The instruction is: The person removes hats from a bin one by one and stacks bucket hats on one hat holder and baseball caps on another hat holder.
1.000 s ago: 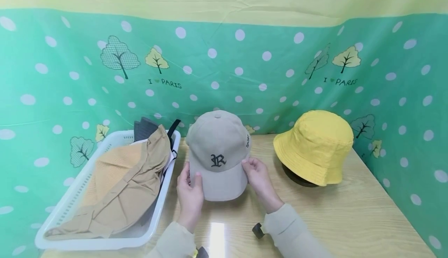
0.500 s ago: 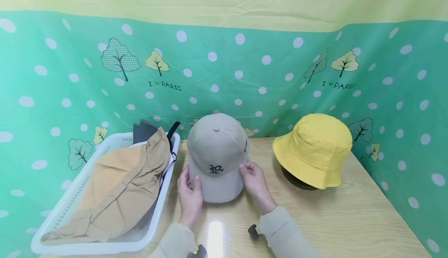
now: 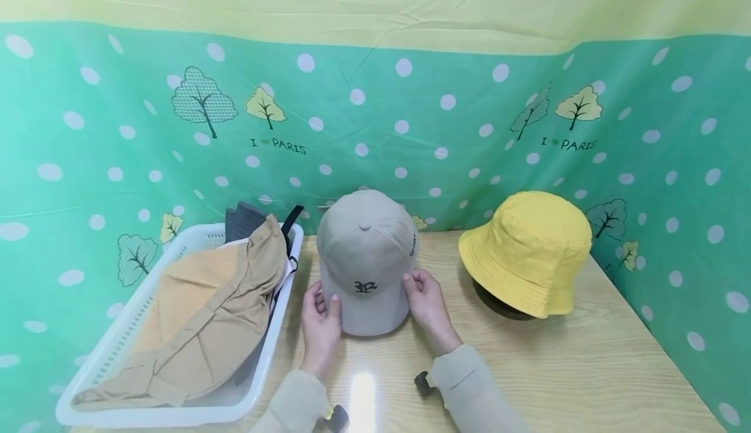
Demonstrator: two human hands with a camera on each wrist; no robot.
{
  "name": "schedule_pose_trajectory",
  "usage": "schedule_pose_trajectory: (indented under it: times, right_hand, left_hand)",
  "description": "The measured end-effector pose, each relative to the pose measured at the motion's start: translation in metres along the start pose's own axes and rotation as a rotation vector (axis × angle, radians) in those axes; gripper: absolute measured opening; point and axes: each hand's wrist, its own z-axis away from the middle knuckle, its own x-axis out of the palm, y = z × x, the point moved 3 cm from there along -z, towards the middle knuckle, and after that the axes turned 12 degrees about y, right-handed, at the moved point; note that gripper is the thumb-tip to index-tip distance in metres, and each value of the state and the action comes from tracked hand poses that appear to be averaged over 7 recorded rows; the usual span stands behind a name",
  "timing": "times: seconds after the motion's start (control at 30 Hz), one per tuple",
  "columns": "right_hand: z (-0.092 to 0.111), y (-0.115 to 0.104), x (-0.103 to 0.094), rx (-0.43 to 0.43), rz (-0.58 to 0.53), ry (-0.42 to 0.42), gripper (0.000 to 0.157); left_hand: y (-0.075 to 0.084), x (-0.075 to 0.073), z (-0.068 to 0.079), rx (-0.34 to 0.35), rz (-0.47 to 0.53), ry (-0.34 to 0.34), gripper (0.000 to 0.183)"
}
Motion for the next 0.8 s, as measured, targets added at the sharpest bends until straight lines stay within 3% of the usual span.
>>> schedule_pose_trajectory:
  times: [0.1, 0.37, 0.53, 0.7, 0.8]
  right_hand:
    - [0.000, -0.001, 0.000, -0.002, 0.005, 0.007, 0.019]
    - [0.001, -0.009, -0.004, -0.033, 0.019, 0.034, 0.022]
    - [0.003, -0.022, -0.013, -0.064, -0.035, 0.102, 0.021]
    - [0.010, -0.042, -0.024, -0.159, -0.131, 0.205, 0.020]
    - [0.019, -0.055, -0.026, -0.217, -0.178, 0.223, 0.015]
  left_hand:
    - [-0.015, 0.003, -0.005, -0.010, -0.021, 0.000, 0.041]
    - [-0.005, -0.002, 0.000, -0.039, -0.095, 0.040, 0.044]
    - [0.012, -0.006, 0.012, -0.015, -0.120, 0.049, 0.052]
    - [0.035, -0.005, 0.025, 0.056, -0.088, -0.015, 0.049]
    - [0.050, -0.005, 0.031, 0.108, -0.043, -0.052, 0.045]
